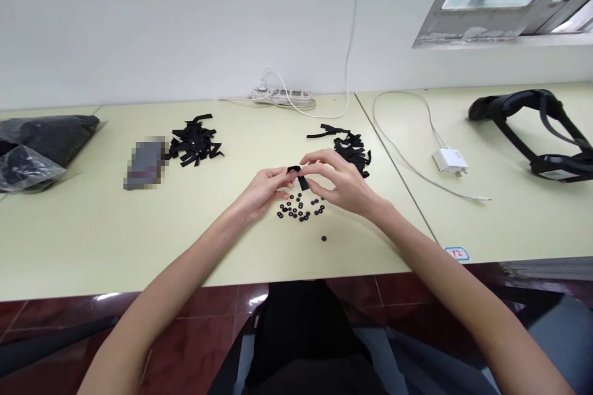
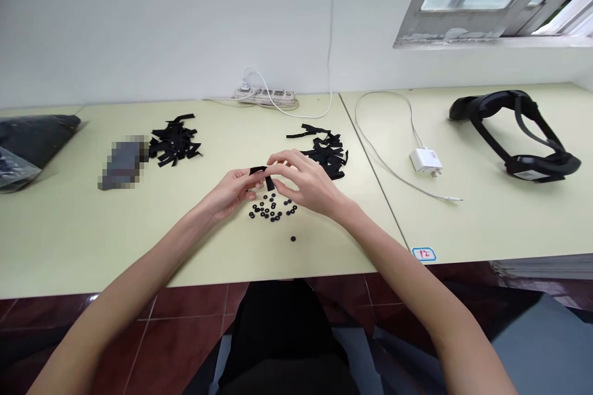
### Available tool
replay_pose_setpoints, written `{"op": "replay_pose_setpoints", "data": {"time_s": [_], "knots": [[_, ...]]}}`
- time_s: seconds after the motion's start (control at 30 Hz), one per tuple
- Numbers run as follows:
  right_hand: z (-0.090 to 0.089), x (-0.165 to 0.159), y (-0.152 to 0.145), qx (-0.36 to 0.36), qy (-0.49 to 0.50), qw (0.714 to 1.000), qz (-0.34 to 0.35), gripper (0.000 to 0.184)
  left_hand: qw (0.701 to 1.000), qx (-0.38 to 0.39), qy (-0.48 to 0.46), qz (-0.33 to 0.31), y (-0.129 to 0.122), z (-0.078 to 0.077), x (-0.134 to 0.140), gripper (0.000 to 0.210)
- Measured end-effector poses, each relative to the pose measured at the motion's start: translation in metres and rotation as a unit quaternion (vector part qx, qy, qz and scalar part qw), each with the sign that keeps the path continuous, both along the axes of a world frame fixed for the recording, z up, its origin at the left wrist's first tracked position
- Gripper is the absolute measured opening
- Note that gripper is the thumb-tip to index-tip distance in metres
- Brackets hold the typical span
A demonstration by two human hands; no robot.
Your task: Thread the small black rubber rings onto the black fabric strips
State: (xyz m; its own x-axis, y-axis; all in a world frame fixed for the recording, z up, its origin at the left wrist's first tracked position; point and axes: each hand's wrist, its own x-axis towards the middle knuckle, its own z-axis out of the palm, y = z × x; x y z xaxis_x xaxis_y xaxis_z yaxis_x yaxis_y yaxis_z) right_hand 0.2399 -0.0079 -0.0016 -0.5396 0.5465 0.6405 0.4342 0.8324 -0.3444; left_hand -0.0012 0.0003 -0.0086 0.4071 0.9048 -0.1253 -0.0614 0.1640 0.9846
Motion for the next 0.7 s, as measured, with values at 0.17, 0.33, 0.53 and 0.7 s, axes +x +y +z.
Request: {"op": "replay_pose_setpoints", "data": {"time_s": [0.17, 0.33, 0.53, 0.7], "knots": [[0.003, 0.002, -0.001, -0.035, -0.013, 0.999, -0.003, 0.033, 0.999, 0.023, 0.04, -0.014, 0.003, -0.002, -0.003, 0.023], [0.004, 0.005, 0.001, -0.14, -0.054, 0.989, -0.007, 0.034, 0.998, -0.002, 0.065, -0.012, -0.002, 0.01, 0.0, 0.025], [0.014, 0.022, 0.003, -0.321, -0.11, 0.94, 0.025, 0.02, 0.995, -0.039, 0.088, 0.006, 0.0, 0.015, -0.003, 0.033], [0.019, 0.032, 0.006, -0.392, -0.187, 0.899, 0.057, 0.009, 0.995, -0.058, 0.087, -0.003, 0.0, 0.014, -0.006, 0.031]]}}
